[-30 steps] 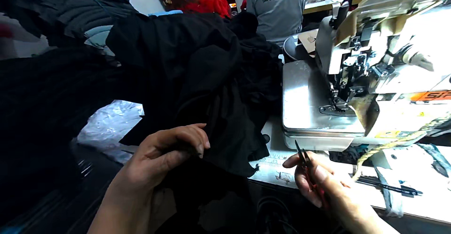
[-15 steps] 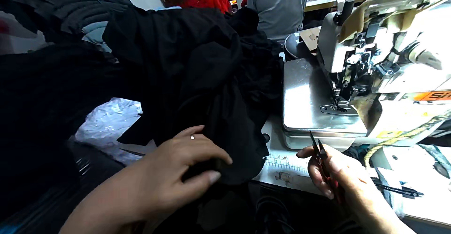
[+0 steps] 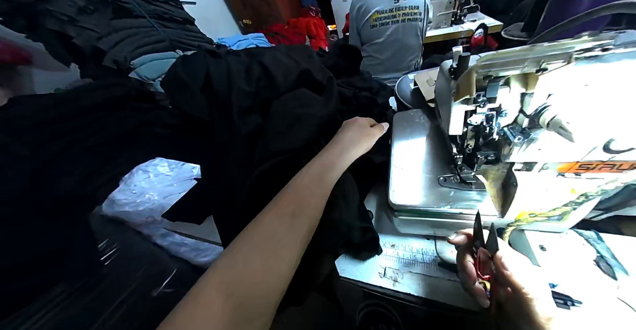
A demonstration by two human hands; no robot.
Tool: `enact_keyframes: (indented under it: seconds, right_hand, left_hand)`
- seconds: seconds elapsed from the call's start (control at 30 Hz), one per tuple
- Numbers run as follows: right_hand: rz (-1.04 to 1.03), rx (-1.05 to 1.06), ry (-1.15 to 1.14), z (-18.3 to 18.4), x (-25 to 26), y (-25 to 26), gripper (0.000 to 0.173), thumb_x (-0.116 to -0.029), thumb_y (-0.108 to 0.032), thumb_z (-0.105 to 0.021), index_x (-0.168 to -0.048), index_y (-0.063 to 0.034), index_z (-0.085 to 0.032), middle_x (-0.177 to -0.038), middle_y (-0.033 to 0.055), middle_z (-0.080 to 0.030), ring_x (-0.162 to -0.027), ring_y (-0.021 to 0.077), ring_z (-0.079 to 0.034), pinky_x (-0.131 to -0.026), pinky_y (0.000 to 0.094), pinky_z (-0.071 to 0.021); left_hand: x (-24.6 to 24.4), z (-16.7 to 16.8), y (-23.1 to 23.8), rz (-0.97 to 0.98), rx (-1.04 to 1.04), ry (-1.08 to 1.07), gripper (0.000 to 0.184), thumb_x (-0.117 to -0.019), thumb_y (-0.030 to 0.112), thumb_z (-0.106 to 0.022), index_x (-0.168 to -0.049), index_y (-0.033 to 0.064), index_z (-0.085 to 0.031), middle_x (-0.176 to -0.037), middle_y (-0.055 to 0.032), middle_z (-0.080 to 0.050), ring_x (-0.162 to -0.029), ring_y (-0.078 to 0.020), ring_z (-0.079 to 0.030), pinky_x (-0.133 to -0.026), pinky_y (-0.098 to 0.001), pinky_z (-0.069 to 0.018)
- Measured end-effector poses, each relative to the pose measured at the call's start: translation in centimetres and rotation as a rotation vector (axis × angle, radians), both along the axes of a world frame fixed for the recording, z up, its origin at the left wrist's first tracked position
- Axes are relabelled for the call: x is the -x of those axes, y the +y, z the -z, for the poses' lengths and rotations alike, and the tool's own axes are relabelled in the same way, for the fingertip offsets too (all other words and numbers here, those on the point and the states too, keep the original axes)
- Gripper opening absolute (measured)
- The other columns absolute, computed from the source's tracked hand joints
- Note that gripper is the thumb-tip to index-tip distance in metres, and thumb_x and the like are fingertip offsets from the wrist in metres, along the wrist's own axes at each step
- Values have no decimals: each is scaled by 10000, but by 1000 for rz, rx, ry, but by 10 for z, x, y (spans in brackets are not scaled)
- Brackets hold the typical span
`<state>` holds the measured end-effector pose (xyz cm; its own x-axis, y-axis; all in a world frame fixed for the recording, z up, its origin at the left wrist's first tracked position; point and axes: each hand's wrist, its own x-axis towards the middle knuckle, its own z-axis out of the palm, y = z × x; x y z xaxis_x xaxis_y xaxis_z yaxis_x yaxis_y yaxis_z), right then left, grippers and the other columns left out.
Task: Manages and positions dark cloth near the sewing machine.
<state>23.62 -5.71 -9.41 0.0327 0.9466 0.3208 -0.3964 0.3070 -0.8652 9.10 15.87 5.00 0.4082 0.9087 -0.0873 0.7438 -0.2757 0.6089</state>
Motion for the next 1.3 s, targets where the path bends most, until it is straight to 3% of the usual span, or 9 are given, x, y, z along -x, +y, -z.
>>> enact_keyframes:
  seconds: [0.23, 0.33, 0.47, 0.6, 0.77, 0.93, 1.1, 1.2, 1.3]
  right_hand:
    - [1, -18, -93, -2, 1, -2, 349, -1036, -426, -516, -1227, -158, -632, -780, -208, -583, -619, -122, -487, -531, 74, -396]
    - [6, -21, -113, -3, 1, -3, 336, -1039, -405, -512, -1229, -151, -623, -784, -210, -582, -624, -124, -488, -535, 75, -400]
    - [21, -23, -108, -4, 3, -3, 346, -1038, -404, -516, -1214, -128, -627, -777, -209, -576, -618, -123, -482, -536, 77, -398]
    - [32, -63, -125, -2, 4, -1, 379, -1042, -436, -503, -1210, -121, -632, -766, -207, -572, -623, -134, -479, -542, 67, -394]
    - [22, -23, -120, -4, 4, 0, 329, -1050, -376, -501, -1213, -121, -632, -754, -207, -568, -603, -127, -469, -522, 73, -385]
    - [-87, 62, -52, -21, 19, 12, 308, -1067, -353, -460, -1205, -139, -634, -725, -211, -552, -560, -113, -462, -485, 80, -383]
    - [-140, -38, -149, -59, 65, 50, 446, -1068, -481, -437, -1162, -101, -652, -692, -186, -531, -542, -121, -420, -480, 73, -358]
    - [-111, 83, -118, -82, 88, 77, 427, -1097, -333, -323, -1120, -69, -658, -613, -123, -524, -483, -76, -432, -455, 90, -366]
    - [-215, 267, -53, -95, 98, 100, 542, -1121, -412, -227, -1084, -80, -653, -603, -61, -515, -440, -25, -423, -410, 115, -359]
  left_hand:
    - [-37, 29, 33, -209, 175, -132, 660, -1062, 539, -438, -1309, -52, -600, -1251, -291, -611, -1150, -397, -610, -977, -580, -476]
    - [-41, 35, 43, -220, 207, -222, 457, -1096, 352, -463, -1355, -12, -559, -1307, -269, -577, -1186, -376, -580, -979, -556, -472]
    - [-29, 25, 34, -162, -130, -344, 294, -1053, 179, -518, -1165, -57, -655, -1167, -269, -634, -1104, -370, -593, -938, -579, -448]
    - [20, -8, 7, 18, -461, -675, 154, -1037, 130, -508, -1019, 18, -611, -886, 44, -597, -843, 18, -567, -834, -232, -489]
    - [107, -17, -28, 186, -423, -940, 381, -952, 80, -431, -817, 363, -646, -773, 244, -660, -709, 121, -603, -634, -95, -513]
    - [148, 30, -34, 294, -196, -907, 122, -886, 387, -688, -768, 398, -718, -792, 213, -664, -719, 103, -605, -613, -80, -495]
    - [149, 45, -36, 265, -228, -1036, 192, -928, 276, -633, -756, 333, -696, -919, 166, -687, -827, 64, -636, -688, -96, -525]
    - [153, 49, -32, 275, -258, -993, 220, -961, 310, -600, -758, 324, -683, -1053, 160, -702, -972, 46, -644, -788, -119, -531]
    - [155, 54, -33, 274, -217, -1055, 189, -932, 321, -641, -756, 296, -705, -1028, 124, -719, -930, 23, -668, -756, -139, -554]
